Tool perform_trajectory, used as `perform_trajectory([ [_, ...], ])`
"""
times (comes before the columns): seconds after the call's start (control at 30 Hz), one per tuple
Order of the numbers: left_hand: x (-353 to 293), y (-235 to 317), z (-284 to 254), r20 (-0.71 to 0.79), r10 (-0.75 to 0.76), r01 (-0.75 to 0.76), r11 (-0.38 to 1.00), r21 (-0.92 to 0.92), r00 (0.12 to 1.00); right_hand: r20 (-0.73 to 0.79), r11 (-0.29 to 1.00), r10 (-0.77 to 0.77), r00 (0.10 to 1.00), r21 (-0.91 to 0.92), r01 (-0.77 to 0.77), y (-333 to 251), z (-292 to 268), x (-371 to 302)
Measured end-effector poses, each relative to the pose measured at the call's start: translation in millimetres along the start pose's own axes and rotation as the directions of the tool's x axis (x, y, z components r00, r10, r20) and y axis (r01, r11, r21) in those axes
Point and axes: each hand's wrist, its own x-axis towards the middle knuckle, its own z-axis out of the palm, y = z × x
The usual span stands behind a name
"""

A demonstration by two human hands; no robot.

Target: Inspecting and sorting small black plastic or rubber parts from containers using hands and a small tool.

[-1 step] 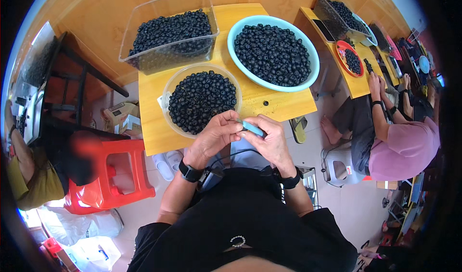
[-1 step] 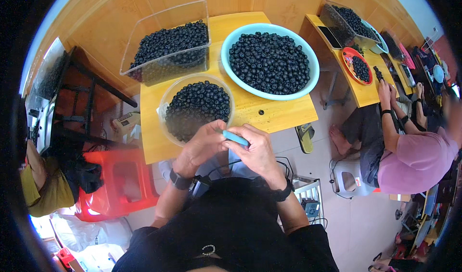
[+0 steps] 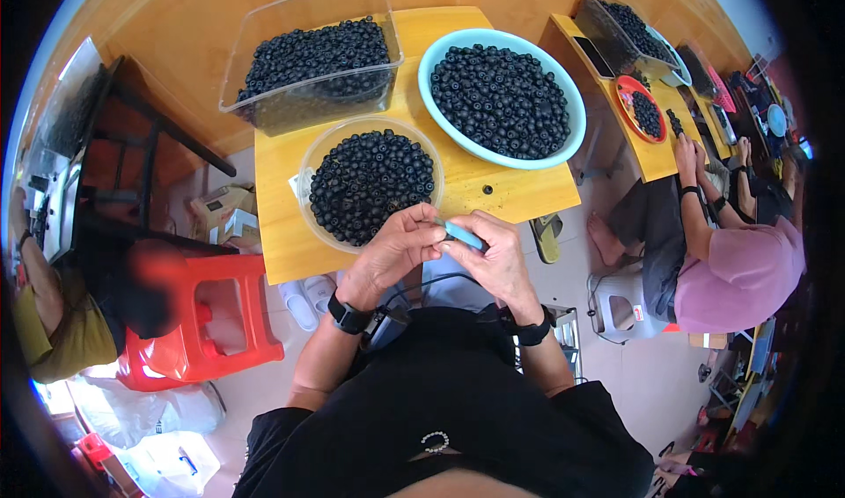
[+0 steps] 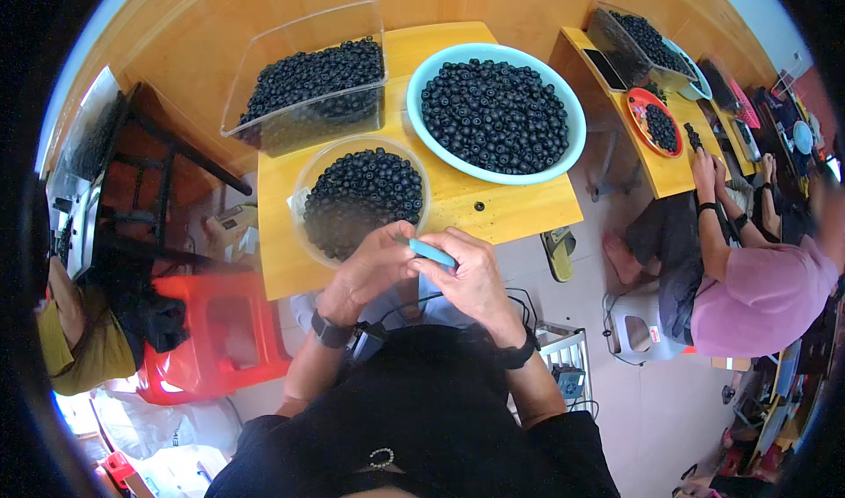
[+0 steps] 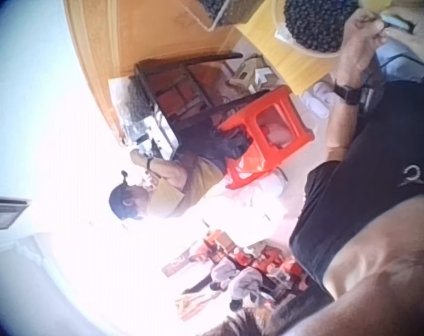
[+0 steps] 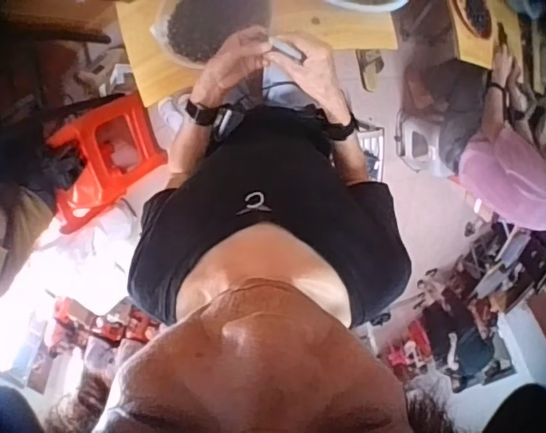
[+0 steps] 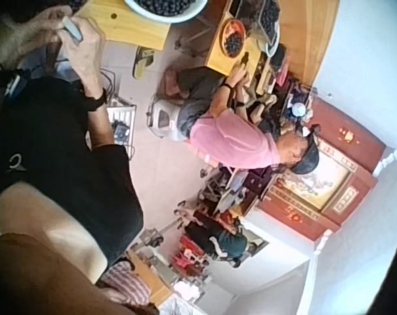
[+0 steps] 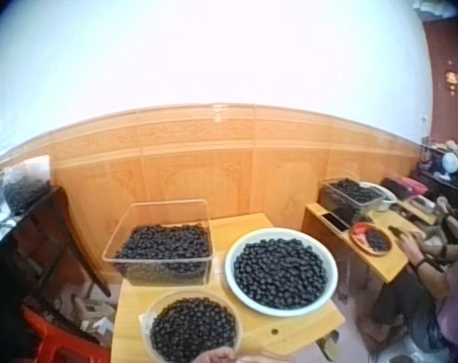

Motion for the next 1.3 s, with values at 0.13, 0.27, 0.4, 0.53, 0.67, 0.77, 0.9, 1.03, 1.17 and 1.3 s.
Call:
perform_trajectory([
  [0.13, -10, 8, 5, -0.213, 0.039, 0.005, 0.979, 0.203, 0.976, 0.086, 0.994, 0.032, 0.996, -0.105, -0.023, -2, -6, 12],
  [0.27, -27, 28, -12, -0.403, 0.401, -0.156, 0.84, 0.519, 0.822, -0.101, 0.944, 0.035, 0.994, -0.323, -0.067, 25, -31, 54],
  [0.4, -43, 43, -39, -0.421, 0.574, -0.245, 0.75, 0.615, 0.702, -0.3, 0.851, -0.142, 0.944, -0.524, -0.038, 41, -65, 118],
  [0.53, -41, 47, -41, -0.417, 0.625, -0.158, 0.658, 0.737, 0.66, -0.47, 0.826, -0.31, 0.827, -0.564, -0.011, 37, -75, 135],
  [0.67, -28, 43, -50, -0.352, 0.631, -0.011, 0.497, 0.868, 0.691, -0.38, 0.892, -0.18, 0.907, -0.452, -0.012, 28, -52, 100],
  [0.77, -14, 39, -42, -0.188, 0.722, 0.075, 0.186, 0.98, 0.666, -0.346, 0.898, -0.101, 0.933, -0.435, -0.065, 37, -39, 69],
  [0.9, 3, 34, -39, -0.118, 0.778, 0.231, -0.036, 0.972, 0.617, -0.337, 0.901, 0.109, 0.935, -0.365, -0.236, 38, -29, 38],
  [1.03, 10, 33, -40, -0.054, 0.776, 0.29, -0.17, 0.942, 0.629, -0.33, 0.906, 0.182, 0.926, -0.311, -0.289, 36, -24, 19],
  [1.17, 15, 30, -32, -0.108, 0.72, 0.325, -0.171, 0.93, 0.686, -0.33, 0.927, 0.203, 0.922, -0.239, -0.289, 37, -16, 11],
  [1.3, 19, 30, -46, -0.032, 0.703, 0.257, -0.217, 0.942, 0.71, -0.313, 0.928, 0.218, 0.924, -0.227, -0.296, 43, -11, 6],
])
